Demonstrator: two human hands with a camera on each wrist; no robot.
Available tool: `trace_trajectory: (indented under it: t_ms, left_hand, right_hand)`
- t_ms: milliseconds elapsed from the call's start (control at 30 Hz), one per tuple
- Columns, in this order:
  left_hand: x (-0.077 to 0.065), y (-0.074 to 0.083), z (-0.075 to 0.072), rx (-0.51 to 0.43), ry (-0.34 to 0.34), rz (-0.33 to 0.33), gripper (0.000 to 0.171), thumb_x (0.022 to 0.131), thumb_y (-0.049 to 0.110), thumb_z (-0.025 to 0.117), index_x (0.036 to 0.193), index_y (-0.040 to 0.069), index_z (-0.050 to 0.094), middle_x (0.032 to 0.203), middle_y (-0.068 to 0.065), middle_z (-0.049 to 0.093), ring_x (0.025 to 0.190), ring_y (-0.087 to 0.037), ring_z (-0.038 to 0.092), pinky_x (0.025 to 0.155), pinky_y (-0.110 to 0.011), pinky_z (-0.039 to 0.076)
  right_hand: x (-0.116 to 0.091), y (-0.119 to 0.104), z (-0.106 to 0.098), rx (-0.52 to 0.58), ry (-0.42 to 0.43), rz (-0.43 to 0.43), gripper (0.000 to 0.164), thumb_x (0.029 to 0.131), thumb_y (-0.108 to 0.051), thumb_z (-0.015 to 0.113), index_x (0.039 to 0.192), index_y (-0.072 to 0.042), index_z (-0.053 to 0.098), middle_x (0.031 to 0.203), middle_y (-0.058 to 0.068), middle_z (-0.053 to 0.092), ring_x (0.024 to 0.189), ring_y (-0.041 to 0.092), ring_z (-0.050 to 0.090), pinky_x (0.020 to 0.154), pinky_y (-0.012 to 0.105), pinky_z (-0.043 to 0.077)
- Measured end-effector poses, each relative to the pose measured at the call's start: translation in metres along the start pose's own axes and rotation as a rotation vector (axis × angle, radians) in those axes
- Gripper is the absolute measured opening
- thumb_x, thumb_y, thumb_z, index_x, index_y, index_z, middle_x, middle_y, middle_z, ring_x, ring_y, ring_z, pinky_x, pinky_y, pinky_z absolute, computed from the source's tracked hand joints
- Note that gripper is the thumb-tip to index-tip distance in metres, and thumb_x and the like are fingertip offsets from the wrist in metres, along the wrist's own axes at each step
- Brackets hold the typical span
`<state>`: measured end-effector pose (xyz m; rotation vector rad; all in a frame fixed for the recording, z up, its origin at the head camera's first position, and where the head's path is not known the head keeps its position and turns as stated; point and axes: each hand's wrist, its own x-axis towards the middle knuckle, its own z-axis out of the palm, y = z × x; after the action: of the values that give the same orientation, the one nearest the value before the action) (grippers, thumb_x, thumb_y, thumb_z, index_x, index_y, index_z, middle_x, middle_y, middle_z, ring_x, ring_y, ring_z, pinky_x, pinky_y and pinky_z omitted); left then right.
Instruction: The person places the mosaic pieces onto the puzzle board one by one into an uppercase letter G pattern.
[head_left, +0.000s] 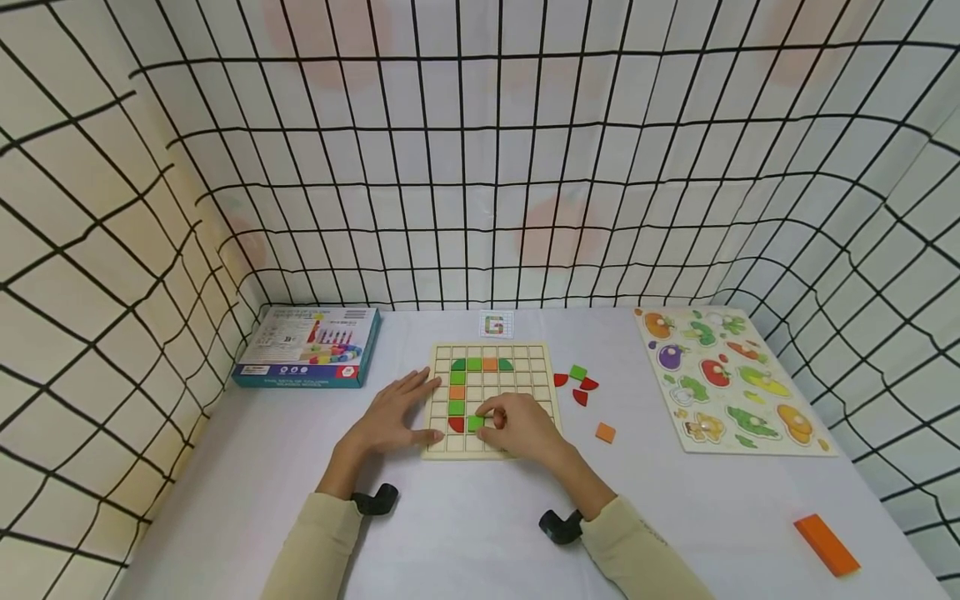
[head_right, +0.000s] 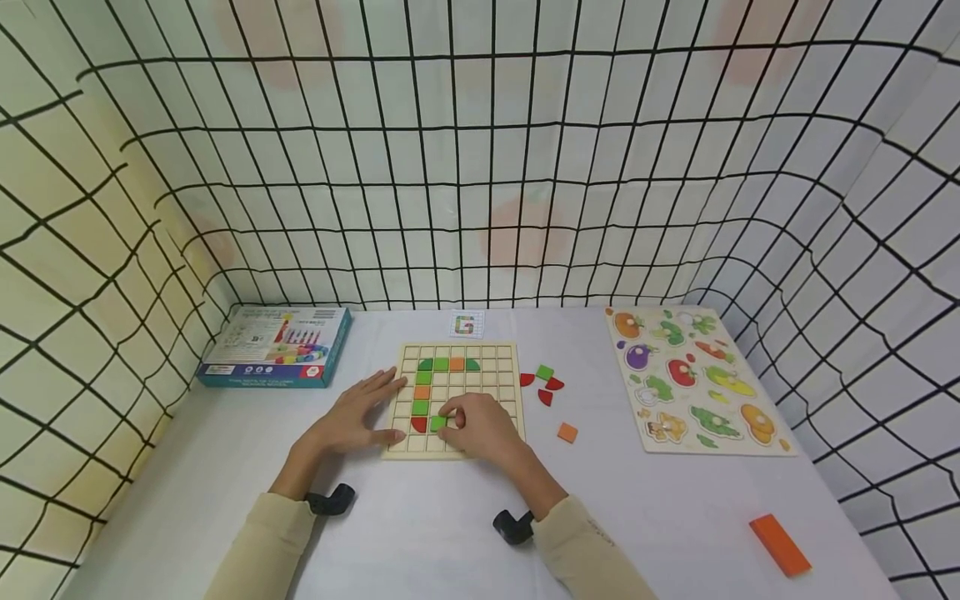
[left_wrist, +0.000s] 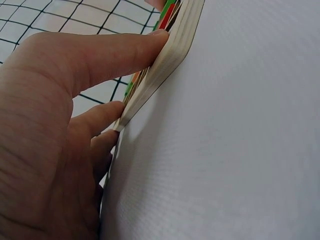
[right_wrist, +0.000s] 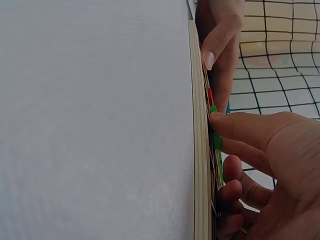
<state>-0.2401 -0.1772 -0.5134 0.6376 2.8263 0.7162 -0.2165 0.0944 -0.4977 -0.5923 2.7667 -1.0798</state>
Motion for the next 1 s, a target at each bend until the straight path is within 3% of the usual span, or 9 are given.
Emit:
trace_trajectory:
  t_ms: [533,1000]
  left_hand:
    - [0.000,0.000,-0.001,0.003,-0.011,-0.004,0.094,0.082,0.062,0.070,0.162,0.025,0.036,0.173,-0.001,0.020,0.161,-0.031,0.014,0.127,-0.064,0.013]
    - [0.000,0.001,-0.002,0.000,-0.013,0.000,0.095,0.081,0.061,0.070,0.162,0.024,0.035,0.173,-0.002,0.020,0.162,-0.031,0.014,0.127,-0.064,0.013]
  right_hand:
    - [0.001,0.000,0.002,-0.020,-0.001,-0.003,0.024,0.088,-0.027,0.082,0.110,-0.019,0.081,0.063,-0.009,0.054,0.054,0.006,0.046,0.048,0.020,0.029]
    - [-0.004,0.013,-0.017,0.088,0.038,0.025,0.024,0.089,-0.027,0.082,0.111,-0.018,0.080,0.071,-0.005,0.058,0.062,0.010,0.050,0.052,0.022,0.036]
